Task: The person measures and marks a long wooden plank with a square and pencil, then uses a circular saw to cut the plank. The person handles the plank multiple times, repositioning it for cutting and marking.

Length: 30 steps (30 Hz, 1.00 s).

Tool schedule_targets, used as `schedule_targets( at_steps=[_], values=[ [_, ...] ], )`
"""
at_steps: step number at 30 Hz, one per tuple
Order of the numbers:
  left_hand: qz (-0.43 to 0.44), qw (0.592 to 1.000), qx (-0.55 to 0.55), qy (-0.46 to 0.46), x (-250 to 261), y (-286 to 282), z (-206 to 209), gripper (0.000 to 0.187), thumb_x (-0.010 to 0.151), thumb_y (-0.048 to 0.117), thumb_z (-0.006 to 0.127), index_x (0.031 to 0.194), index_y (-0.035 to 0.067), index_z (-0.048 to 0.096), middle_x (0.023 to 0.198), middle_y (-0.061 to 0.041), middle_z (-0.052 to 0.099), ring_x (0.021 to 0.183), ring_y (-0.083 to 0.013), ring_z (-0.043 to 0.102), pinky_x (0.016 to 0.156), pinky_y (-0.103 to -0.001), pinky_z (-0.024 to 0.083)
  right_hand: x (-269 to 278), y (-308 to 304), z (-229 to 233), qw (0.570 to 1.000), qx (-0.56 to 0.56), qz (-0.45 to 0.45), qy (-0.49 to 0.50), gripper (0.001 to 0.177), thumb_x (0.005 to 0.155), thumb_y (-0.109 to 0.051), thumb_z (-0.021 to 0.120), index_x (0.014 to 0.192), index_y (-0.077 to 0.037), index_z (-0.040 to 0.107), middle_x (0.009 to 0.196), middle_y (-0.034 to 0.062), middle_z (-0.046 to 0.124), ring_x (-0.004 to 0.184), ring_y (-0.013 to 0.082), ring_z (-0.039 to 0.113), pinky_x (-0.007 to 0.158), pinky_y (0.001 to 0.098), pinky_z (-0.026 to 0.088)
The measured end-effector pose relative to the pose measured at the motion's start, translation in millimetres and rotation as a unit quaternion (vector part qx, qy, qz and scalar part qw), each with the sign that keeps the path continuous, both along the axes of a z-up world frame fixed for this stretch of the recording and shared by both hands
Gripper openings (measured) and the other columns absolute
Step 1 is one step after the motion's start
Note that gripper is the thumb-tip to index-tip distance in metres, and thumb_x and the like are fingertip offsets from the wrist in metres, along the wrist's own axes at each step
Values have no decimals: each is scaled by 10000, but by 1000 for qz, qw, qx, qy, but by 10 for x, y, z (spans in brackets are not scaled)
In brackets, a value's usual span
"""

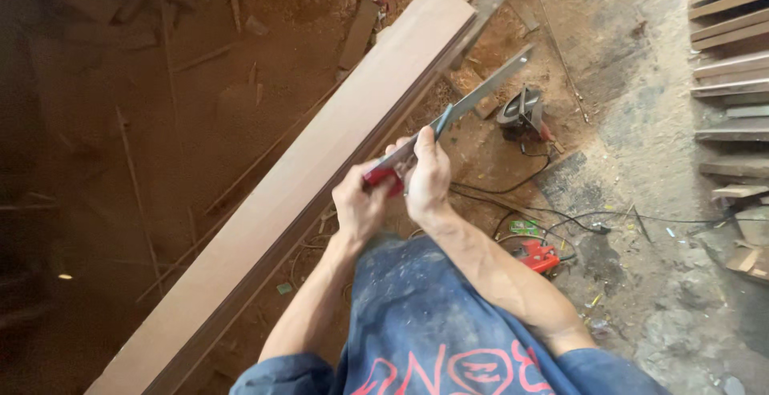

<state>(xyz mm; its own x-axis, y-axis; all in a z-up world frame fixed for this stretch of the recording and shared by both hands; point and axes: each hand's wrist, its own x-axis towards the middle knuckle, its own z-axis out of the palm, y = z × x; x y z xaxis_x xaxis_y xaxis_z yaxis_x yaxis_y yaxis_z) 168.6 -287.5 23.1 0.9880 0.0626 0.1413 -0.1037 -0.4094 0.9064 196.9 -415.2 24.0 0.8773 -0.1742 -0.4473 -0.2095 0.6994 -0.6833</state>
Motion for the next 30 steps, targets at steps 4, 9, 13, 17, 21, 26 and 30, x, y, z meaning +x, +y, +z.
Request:
schedule_targets(
  at_steps=[4,9,13,17,21,26,30],
  values=[
    [24,997,-50,52,477,-214,117,332,911,70,755,1233,16,694,1002,-114,789,879,-131,719,810,-301,607,151,-640,-31,992,-30,92,79,443,1004,-482,436,770,-109,473,930,102,781,697,192,733,629,356,611],
    [-1,998,32,57,1372,-201,251,380,919,128,756,1276,13,694,969,-104,788,860,-116,723,803,-306,596,284,-1146,-54,991,-117,52,-21,493,1123,-472,400,887,-71,564,766,50,597,585,131,570,521,301,489],
    [-71,995,61,43,2160,-109,292,361,895,152,795,1218,7,724,964,-91,796,838,-107,738,788,-302,602,575,-1308,-19,986,-128,-2,-103,448,1119,-439,348,1044,-62,578,759,38,560,564,138,569,514,295,515],
    [-107,974,13,201,2799,-15,257,353,901,141,759,1232,24,721,958,-77,797,804,-99,701,742,-290,592,925,-1405,52,978,-174,16,-109,330,1117,-326,443,1124,-16,555,970,43,625,822,153,668,751,325,618],
    [-170,960,-39,219,3166,65,102,322,903,112,767,1206,11,728,1005,-53,798,850,-80,708,784,-275,593,1294,-1366,128,970,-214,21,-115,209,1115,-180,558,1176,20,571,1073,108,671,950,184,703,885,346,617],
    [-192,927,-78,313,3200,81,-122,379,833,161,820,1176,24,735,974,-49,793,825,-89,713,768,-285,597,1557,-1259,288,954,-285,17,-92,185,1050,-60,649,1187,38,573,1088,150,692,953,193,717,915,346,618],
    [-206,912,-41,352,3173,44,-170,399,810,250,845,1148,56,762,903,-81,800,787,-110,721,737,-299,591,1729,-1174,352,934,-351,28,-56,152,1034,-14,671,1144,43,582,1057,147,700,924,182,718,879,330,625]
  ],
)
